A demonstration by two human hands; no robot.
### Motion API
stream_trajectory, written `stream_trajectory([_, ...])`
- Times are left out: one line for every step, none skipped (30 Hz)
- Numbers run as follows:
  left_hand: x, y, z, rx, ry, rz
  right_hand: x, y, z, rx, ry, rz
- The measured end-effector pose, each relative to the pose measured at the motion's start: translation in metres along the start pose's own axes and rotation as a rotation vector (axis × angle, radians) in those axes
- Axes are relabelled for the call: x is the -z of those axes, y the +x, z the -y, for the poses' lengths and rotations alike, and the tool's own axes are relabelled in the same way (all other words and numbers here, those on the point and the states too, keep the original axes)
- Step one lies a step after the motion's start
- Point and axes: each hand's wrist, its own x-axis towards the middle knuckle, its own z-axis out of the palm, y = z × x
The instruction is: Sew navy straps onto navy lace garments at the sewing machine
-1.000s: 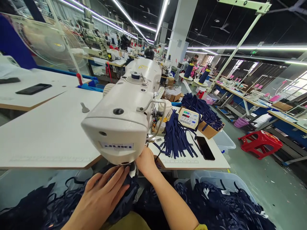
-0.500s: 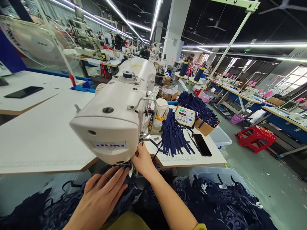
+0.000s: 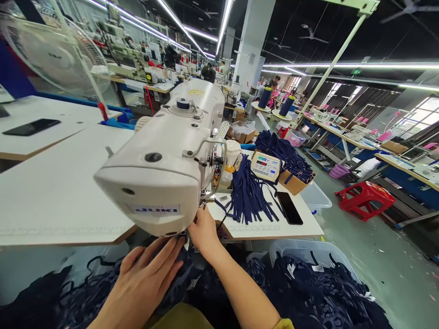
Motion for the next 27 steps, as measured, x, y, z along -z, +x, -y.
stream_trajectory([-0.0004,-0.0006,0.0001,0.000,-0.002,0.003,-0.0005,0.0000,-0.0011,0.001,-0.003,0.004])
stream_trajectory([-0.0007,-0.0010,0.0003,0.001,-0.002,0.003,-0.0008,-0.0001,-0.0021,0.003,-0.005,0.007])
stream_trajectory([-0.0009,-0.0011,0.0004,0.000,0.001,0.002,-0.0011,-0.0001,-0.0028,0.006,-0.007,0.011])
stream_trajectory([-0.0010,-0.0012,0.0004,-0.003,0.003,0.000,-0.0013,-0.0001,-0.0035,0.010,-0.008,0.015])
stream_trajectory([-0.0008,-0.0011,0.0005,-0.006,0.006,-0.003,-0.0014,0.0000,-0.0040,0.014,-0.009,0.018])
stream_trajectory([-0.0006,-0.0010,0.0005,-0.009,0.008,-0.005,-0.0015,0.0001,-0.0045,0.019,-0.011,0.021])
stream_trajectory([-0.0002,-0.0008,0.0005,-0.007,0.012,-0.006,-0.0015,0.0003,-0.0048,0.024,-0.012,0.023])
stream_trajectory([0.0003,-0.0007,0.0006,-0.008,0.013,-0.009,-0.0015,0.0006,-0.0051,0.028,-0.013,0.026])
stream_trajectory([0.0008,-0.0007,0.0006,-0.008,0.014,-0.011,-0.0015,0.0009,-0.0053,0.033,-0.014,0.029])
stream_trajectory([0.0013,-0.0008,0.0007,-0.003,0.019,-0.013,-0.0015,0.0014,-0.0055,0.038,-0.014,0.033])
stream_trajectory([0.0017,-0.0010,0.0008,0.005,0.024,-0.014,-0.0014,0.0018,-0.0056,0.045,-0.013,0.039])
stream_trajectory([0.0021,-0.0013,0.0011,0.012,0.027,-0.015,-0.0014,0.0022,-0.0057,0.053,-0.012,0.046])
stream_trajectory([0.0024,-0.0017,0.0014,0.020,0.027,-0.014,-0.0013,0.0026,-0.0057,0.061,-0.009,0.053])
stream_trajectory([0.0026,-0.0021,0.0017,0.026,0.026,-0.013,-0.0011,0.0029,-0.0057,0.069,-0.006,0.060])
stream_trajectory([0.0028,-0.0026,0.0022,0.031,0.026,-0.012,-0.0009,0.0031,-0.0057,0.077,-0.001,0.067])
stream_trajectory([0.0030,-0.0031,0.0028,0.034,0.023,-0.010,-0.0006,0.0032,-0.0056,0.083,0.003,0.072])
stream_trajectory([0.0032,-0.0035,0.0034,0.033,0.021,-0.008,-0.0004,0.0033,-0.0055,0.089,0.008,0.075])
stream_trajectory([0.0034,-0.0038,0.0040,0.036,0.022,-0.006,-0.0002,0.0033,-0.0054,0.093,0.013,0.076])
stream_trajectory([0.0037,-0.0040,0.0046,0.035,0.022,-0.004,0.0000,0.0033,-0.0052,0.096,0.019,0.076])
stream_trajectory([0.0039,-0.0041,0.0051,0.034,0.020,-0.002,0.0000,0.0032,-0.0050,0.099,0.024,0.076])
stream_trajectory([0.0040,-0.0041,0.0056,0.033,0.016,0.000,0.0001,0.0032,-0.0048,0.102,0.030,0.075])
stream_trajectory([0.0040,-0.0042,0.0058,0.031,0.010,0.003,0.0000,0.0033,-0.0045,0.105,0.035,0.074])
stream_trajectory([0.0037,-0.0042,0.0059,0.029,0.005,0.005,0.0000,0.0033,-0.0042,0.107,0.041,0.073])
stream_trajectory([0.0033,-0.0044,0.0058,0.022,-0.001,0.007,0.0000,0.0033,-0.0039,0.108,0.047,0.071])
stream_trajectory([0.0026,-0.0047,0.0056,0.014,-0.007,0.007,0.0000,0.0032,-0.0035,0.108,0.052,0.067])
stream_trajectory([0.0019,-0.0050,0.0051,0.007,-0.009,0.009,0.0002,0.0030,-0.0032,0.107,0.058,0.062])
stream_trajectory([0.0010,-0.0053,0.0046,-0.005,-0.009,0.013,0.0004,0.0027,-0.0028,0.104,0.064,0.055])
